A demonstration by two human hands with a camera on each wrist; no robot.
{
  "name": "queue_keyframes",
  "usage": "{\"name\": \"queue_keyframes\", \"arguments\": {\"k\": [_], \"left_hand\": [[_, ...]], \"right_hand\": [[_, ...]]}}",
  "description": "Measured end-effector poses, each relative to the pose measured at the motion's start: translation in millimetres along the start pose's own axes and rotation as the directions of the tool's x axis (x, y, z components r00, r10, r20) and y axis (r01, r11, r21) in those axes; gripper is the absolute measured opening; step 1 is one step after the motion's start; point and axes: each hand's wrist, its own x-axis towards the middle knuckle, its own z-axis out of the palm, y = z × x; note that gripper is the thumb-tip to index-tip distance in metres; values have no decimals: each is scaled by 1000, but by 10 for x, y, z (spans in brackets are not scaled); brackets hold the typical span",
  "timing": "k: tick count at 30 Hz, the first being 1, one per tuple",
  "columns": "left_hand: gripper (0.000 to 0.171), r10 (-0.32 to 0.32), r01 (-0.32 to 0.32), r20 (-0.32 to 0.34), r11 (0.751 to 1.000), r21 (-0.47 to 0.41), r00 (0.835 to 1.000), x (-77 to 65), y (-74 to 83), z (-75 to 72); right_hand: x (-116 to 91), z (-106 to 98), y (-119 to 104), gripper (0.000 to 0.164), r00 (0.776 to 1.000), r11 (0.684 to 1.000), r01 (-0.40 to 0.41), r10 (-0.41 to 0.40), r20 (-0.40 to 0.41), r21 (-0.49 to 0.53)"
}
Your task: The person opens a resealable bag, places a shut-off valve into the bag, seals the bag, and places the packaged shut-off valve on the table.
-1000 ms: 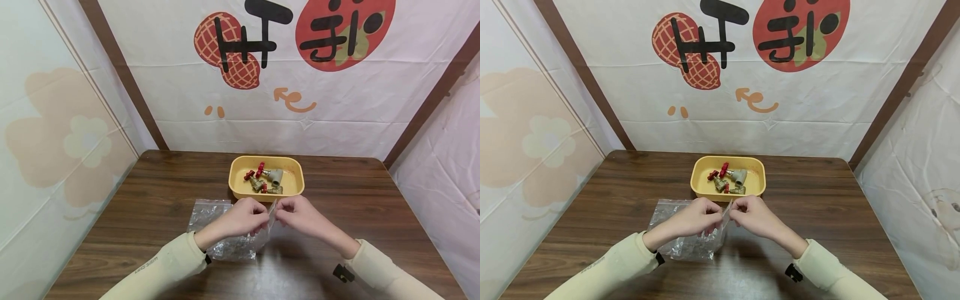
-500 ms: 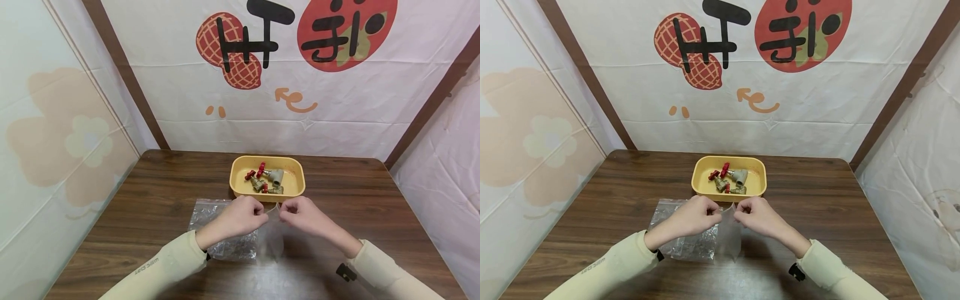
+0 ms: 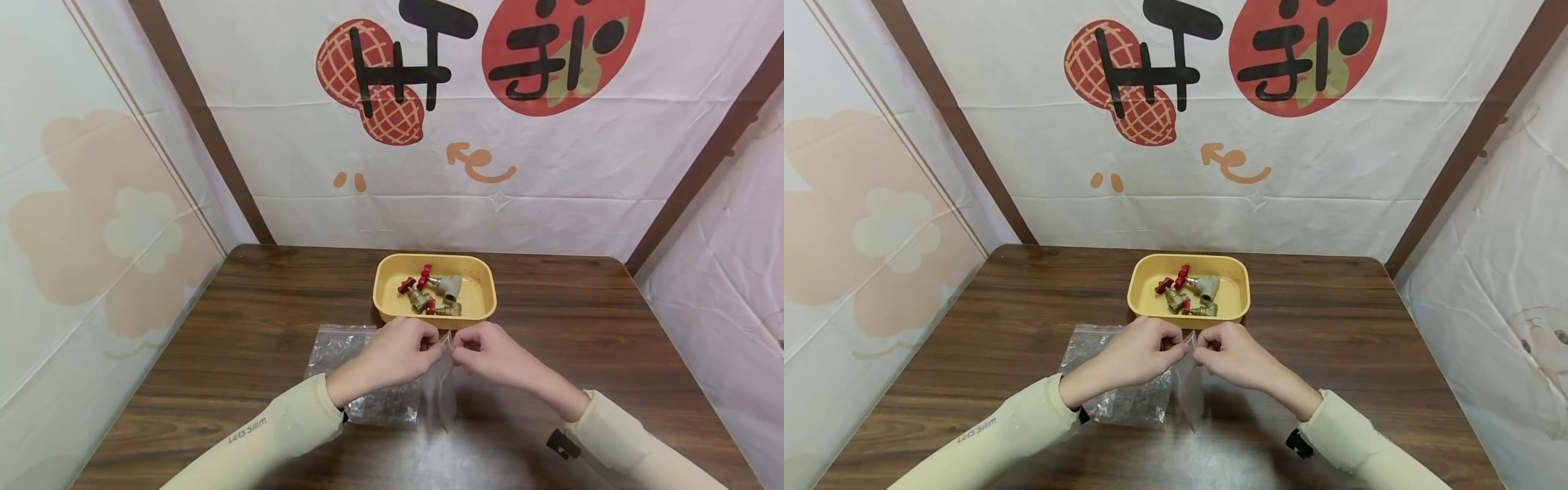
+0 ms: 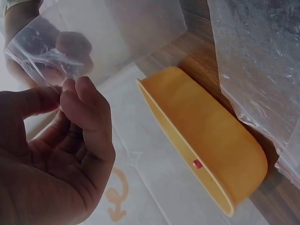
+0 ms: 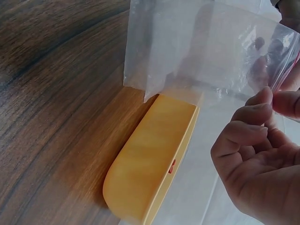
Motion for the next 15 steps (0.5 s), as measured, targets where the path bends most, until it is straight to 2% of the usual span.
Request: {"name": "queue_keyframes", "arguments": {"k": [6, 11, 13, 15], "left_hand": [[34, -10, 10, -6, 1000, 7, 1000, -2, -26, -19], [31, 6, -6, -17, 1000, 11, 1000, -6, -42, -33], [28, 43, -43, -18, 999, -14, 999, -9, -53, -41], [19, 116, -116, -4, 990, -80, 993, -16, -62, -58]], "right_hand": [[-41, -35, 32, 20, 1000, 1000, -22, 22, -8, 4], [-69, -61, 73, 20, 999, 999, -37, 37, -13, -1], [-68, -63, 81, 20, 999, 999, -38, 38, -13, -1], [-61, -64, 83, 21, 999, 1000, -30, 30, -11, 3]]}}
